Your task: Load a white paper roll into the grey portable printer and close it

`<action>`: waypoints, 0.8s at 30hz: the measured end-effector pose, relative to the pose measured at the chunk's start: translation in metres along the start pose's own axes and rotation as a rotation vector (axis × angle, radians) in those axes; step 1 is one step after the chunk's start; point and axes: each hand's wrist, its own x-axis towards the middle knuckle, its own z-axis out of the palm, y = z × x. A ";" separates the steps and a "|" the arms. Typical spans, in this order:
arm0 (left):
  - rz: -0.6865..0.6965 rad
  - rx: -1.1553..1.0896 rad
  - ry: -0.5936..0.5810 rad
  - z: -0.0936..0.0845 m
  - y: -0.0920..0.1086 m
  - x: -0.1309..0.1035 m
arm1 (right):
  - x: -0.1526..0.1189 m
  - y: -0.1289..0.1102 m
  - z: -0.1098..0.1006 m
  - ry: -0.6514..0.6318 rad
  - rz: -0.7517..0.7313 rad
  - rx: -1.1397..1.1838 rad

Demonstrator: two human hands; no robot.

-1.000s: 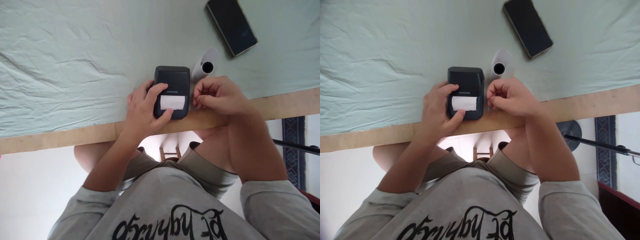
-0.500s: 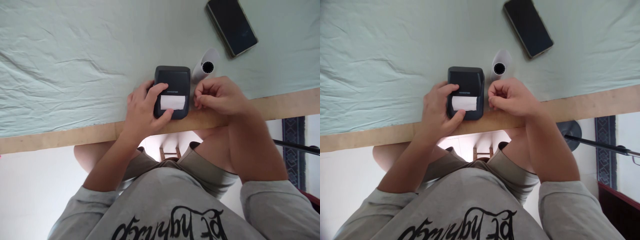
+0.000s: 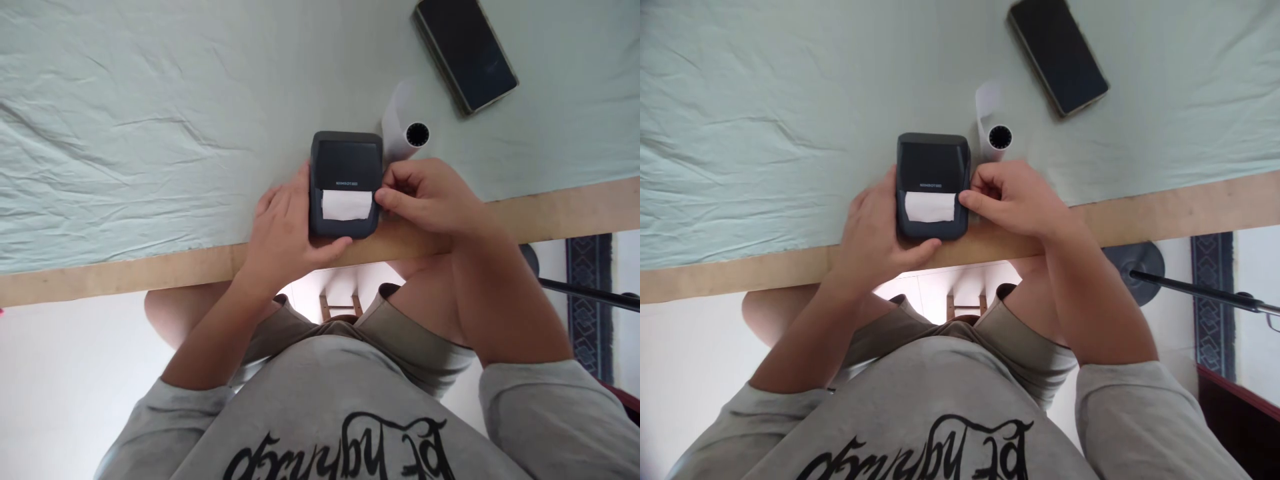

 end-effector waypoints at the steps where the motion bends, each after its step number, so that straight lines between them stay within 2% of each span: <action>1: 0.004 0.011 -0.008 -0.001 -0.001 -0.001 | 0.000 0.000 0.001 0.003 0.000 -0.008; 6: 0.014 0.044 -0.048 -0.006 -0.010 -0.001 | 0.000 -0.003 0.004 0.004 -0.001 -0.025; 12: 0.022 0.037 -0.027 -0.007 -0.014 0.002 | 0.002 0.001 0.006 0.005 -0.054 -0.115; 15: 0.017 0.040 -0.022 -0.006 -0.013 0.004 | 0.004 0.002 0.006 -0.005 -0.057 -0.135; 20: -0.013 0.067 -0.041 -0.008 -0.006 0.003 | 0.002 -0.008 0.006 -0.008 0.039 -0.196; 24: -0.038 0.093 -0.065 -0.010 -0.002 0.001 | -0.001 -0.007 0.010 0.001 0.055 -0.084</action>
